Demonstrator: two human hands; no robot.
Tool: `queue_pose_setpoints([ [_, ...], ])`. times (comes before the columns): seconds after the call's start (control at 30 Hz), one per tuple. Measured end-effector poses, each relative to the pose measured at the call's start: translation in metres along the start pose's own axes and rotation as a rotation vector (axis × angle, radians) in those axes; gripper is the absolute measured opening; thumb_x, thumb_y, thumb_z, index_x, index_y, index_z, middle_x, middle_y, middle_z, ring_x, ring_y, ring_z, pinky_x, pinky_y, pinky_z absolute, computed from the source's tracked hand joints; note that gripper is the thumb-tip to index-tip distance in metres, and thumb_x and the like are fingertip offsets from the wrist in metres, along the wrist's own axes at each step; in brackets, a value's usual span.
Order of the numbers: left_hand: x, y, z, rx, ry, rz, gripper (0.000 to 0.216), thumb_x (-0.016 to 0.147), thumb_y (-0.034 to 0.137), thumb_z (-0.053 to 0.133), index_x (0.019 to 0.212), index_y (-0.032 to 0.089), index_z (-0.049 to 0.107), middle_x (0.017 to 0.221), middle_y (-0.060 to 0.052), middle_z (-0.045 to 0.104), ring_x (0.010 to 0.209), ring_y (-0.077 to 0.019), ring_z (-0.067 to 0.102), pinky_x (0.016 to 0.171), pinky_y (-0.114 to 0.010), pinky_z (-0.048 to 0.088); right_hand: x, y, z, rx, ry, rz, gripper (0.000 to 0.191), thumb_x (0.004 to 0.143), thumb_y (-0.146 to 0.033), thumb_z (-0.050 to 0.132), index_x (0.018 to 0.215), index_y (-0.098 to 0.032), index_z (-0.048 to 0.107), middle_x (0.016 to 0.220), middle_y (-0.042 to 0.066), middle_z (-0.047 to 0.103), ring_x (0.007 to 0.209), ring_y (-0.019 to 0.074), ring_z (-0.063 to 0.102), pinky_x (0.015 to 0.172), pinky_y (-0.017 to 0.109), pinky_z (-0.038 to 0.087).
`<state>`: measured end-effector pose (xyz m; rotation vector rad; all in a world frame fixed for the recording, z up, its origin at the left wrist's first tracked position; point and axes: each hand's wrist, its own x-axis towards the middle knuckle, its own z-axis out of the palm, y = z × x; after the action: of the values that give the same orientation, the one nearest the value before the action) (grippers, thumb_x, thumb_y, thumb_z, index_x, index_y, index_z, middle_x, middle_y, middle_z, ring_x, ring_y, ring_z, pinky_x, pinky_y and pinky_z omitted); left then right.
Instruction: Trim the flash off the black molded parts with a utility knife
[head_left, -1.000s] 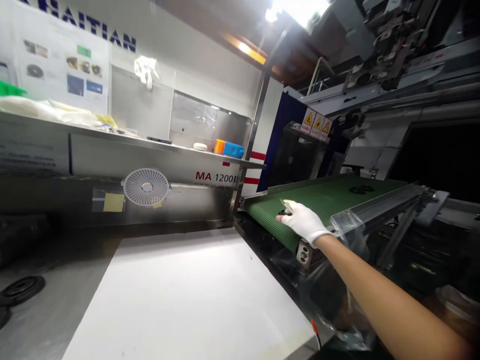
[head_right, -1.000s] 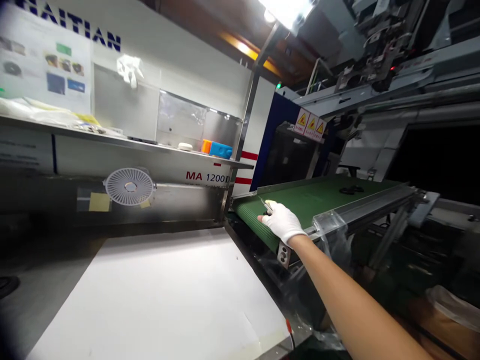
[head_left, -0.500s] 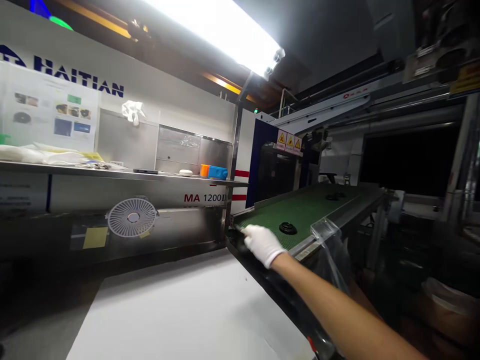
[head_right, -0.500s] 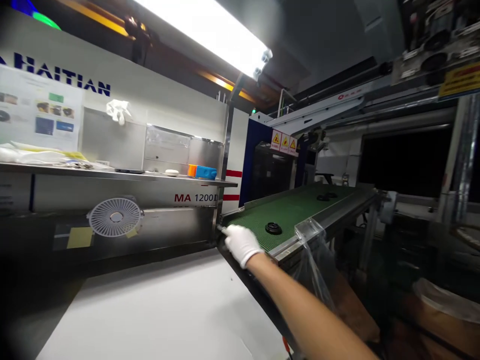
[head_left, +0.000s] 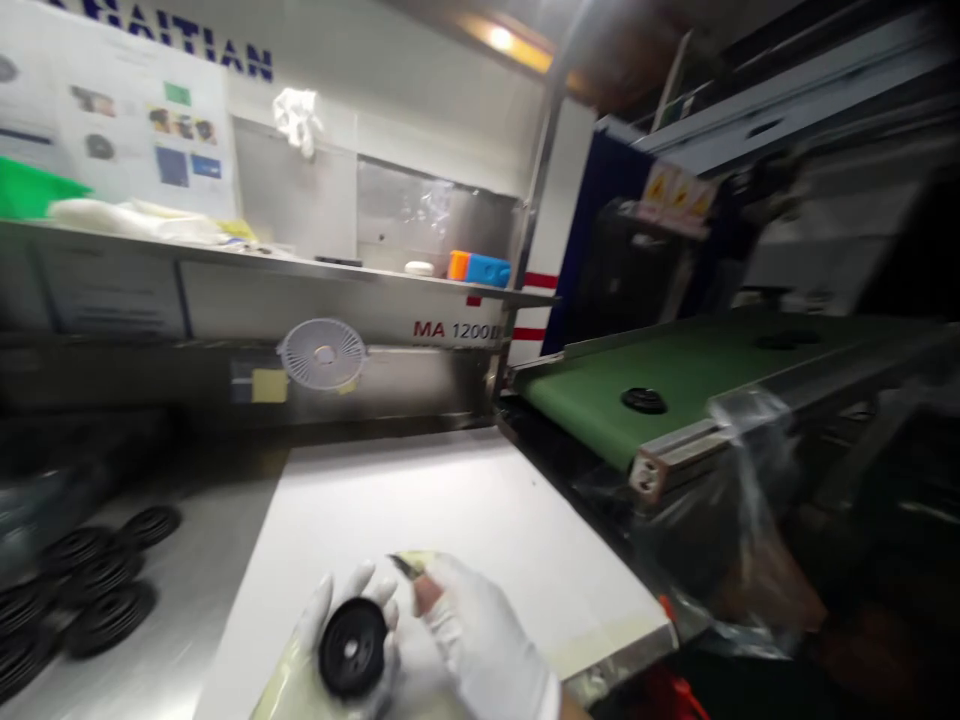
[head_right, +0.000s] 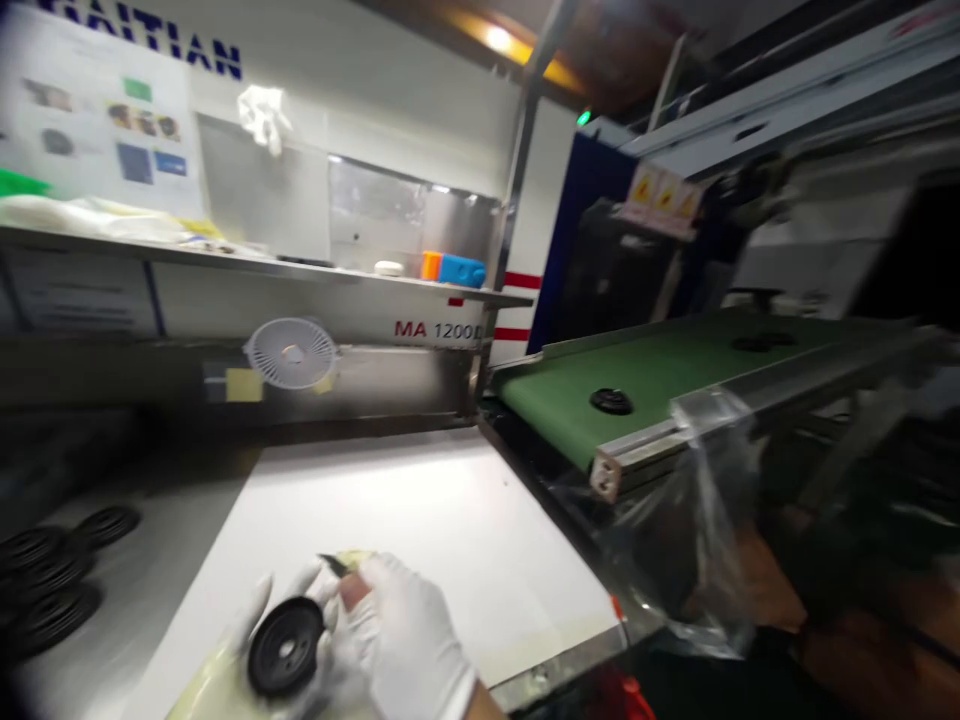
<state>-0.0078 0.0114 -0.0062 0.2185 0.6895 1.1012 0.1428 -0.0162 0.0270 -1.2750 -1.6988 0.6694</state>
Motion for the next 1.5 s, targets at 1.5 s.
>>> queue_pose_setpoints([
  [1.5,0.003,-0.015,0.003,-0.086,0.065,0.488,0.023,0.069,0.011,0.065,0.090,0.018,0.062,0.071,0.000,0.060,0.068,-0.0123,0.060,0.068,-0.024,0.054,-0.039,0.035,0.075,-0.520,0.013,0.049,0.034,0.095,-0.037,0.028,0.084,-0.024,0.057,0.075,0.000,0.068,0.064,0.0169,0.061,0.055,0.030,0.027],
])
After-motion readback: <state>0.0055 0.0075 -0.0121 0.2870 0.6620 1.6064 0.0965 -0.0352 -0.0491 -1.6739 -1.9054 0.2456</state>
